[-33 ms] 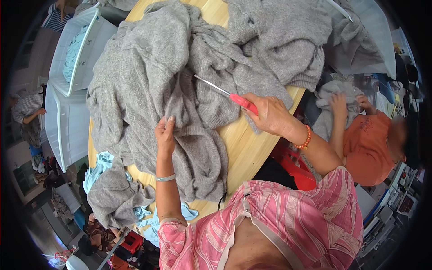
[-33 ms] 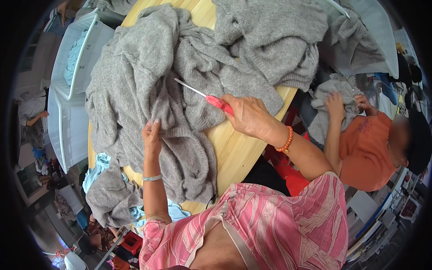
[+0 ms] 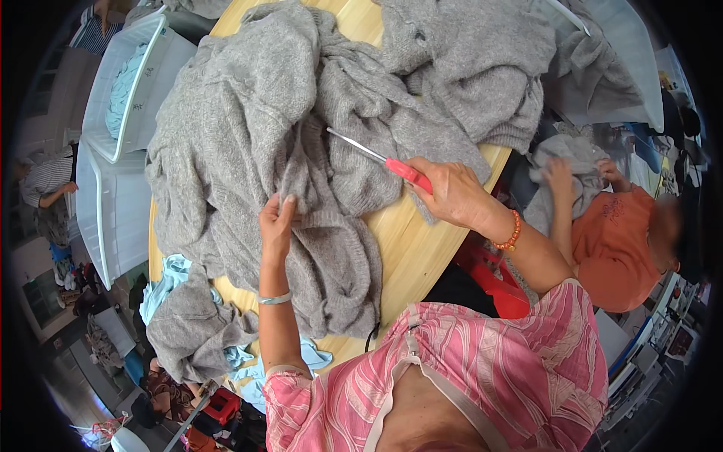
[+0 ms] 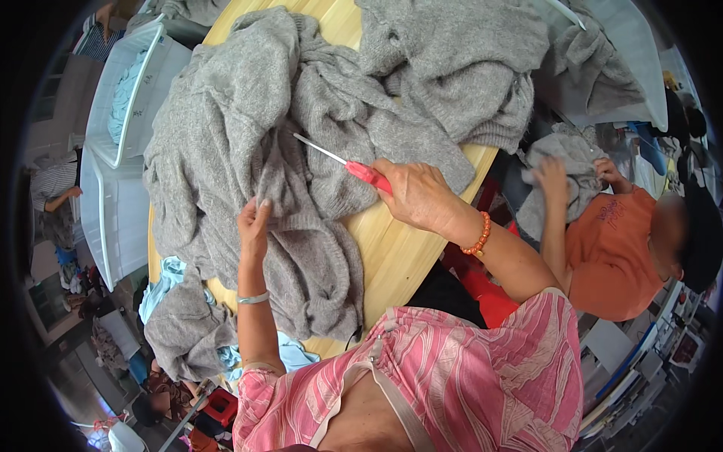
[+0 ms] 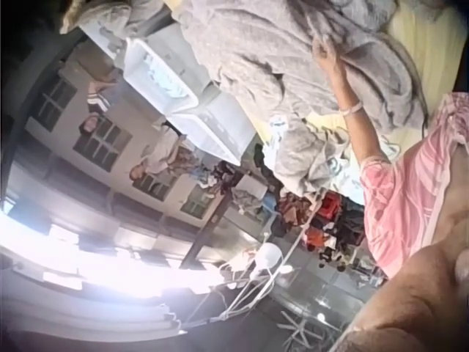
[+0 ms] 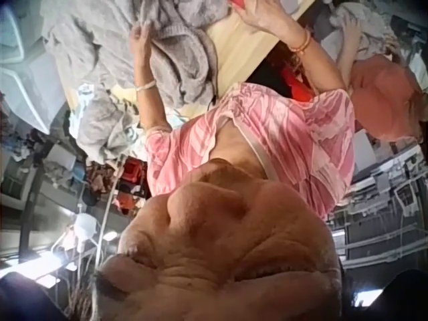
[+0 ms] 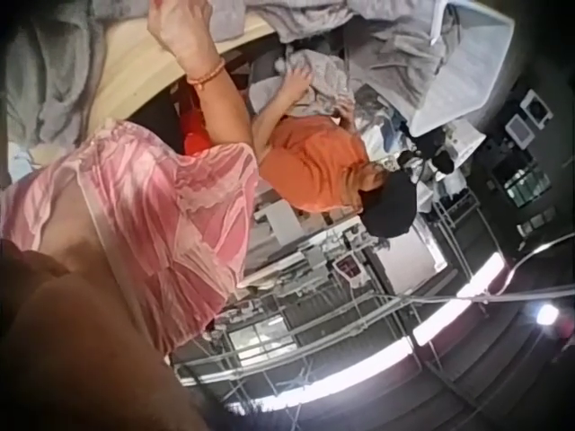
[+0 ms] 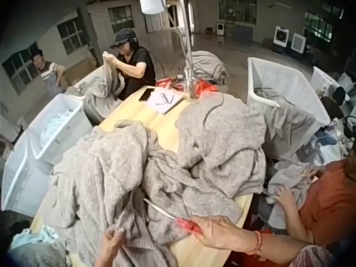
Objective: The recorder uses scissors to trim excess threads and prepare grey fabric on an industrial workbench.
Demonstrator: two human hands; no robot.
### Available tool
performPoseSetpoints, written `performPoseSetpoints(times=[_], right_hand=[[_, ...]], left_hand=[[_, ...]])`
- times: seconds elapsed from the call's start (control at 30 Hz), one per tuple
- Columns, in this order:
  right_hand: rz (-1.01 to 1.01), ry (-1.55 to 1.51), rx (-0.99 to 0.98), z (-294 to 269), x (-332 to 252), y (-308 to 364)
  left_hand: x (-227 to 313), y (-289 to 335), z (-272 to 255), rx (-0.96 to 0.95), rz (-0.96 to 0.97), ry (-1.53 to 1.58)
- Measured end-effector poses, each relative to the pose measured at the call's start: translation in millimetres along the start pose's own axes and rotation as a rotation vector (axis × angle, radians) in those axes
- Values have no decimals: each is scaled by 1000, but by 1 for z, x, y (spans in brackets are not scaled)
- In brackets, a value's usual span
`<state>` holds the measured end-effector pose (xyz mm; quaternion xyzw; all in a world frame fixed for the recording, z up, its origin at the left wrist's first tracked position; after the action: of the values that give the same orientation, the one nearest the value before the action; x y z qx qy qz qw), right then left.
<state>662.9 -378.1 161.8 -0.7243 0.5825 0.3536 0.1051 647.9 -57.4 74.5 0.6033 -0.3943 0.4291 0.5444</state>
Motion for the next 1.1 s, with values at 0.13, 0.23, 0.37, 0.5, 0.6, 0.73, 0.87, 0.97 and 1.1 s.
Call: performPoseSetpoints(times=[0.13,0.23,0.37,0.5,0.6,0.73,0.87,0.97,1.1], right_hand=[[-8,14,-13,9,9,0],[6,8,-12,10,11,-2],[18,-20,-14,1,9,0],[46,-6,-25,-5,19,-3],[65,6,-52,-11,17,-14],[4,67,-44,-12,0,-30],[-67,178,-227,-10,-17,-40],[-112,101,-109,-14,-14,-43],[-122,199,-206,3,-23,-34]], left_hand=[[56,-13,46,103,436,-816],[83,-33,87,224,640,-1135],[37,-104,64,69,268,-1284],[36,-130,36,-19,231,-683],[43,-120,34,-133,-51,118],[37,-111,29,-110,2,200],[35,-106,40,-201,94,142],[23,-99,36,-161,14,150],[-3,-92,37,-129,-76,370]])
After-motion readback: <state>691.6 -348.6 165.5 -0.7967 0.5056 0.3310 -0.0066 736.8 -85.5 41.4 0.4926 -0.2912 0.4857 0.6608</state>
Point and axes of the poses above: each hand's wrist, its own y-axis away from the middle knuckle, its own z-axis out of the palm, x = y × z, the point moved 5 cm from there along -y, towards the middle knuckle, and after that the axes turned 3 degrees about z, right-handed, at the moved point
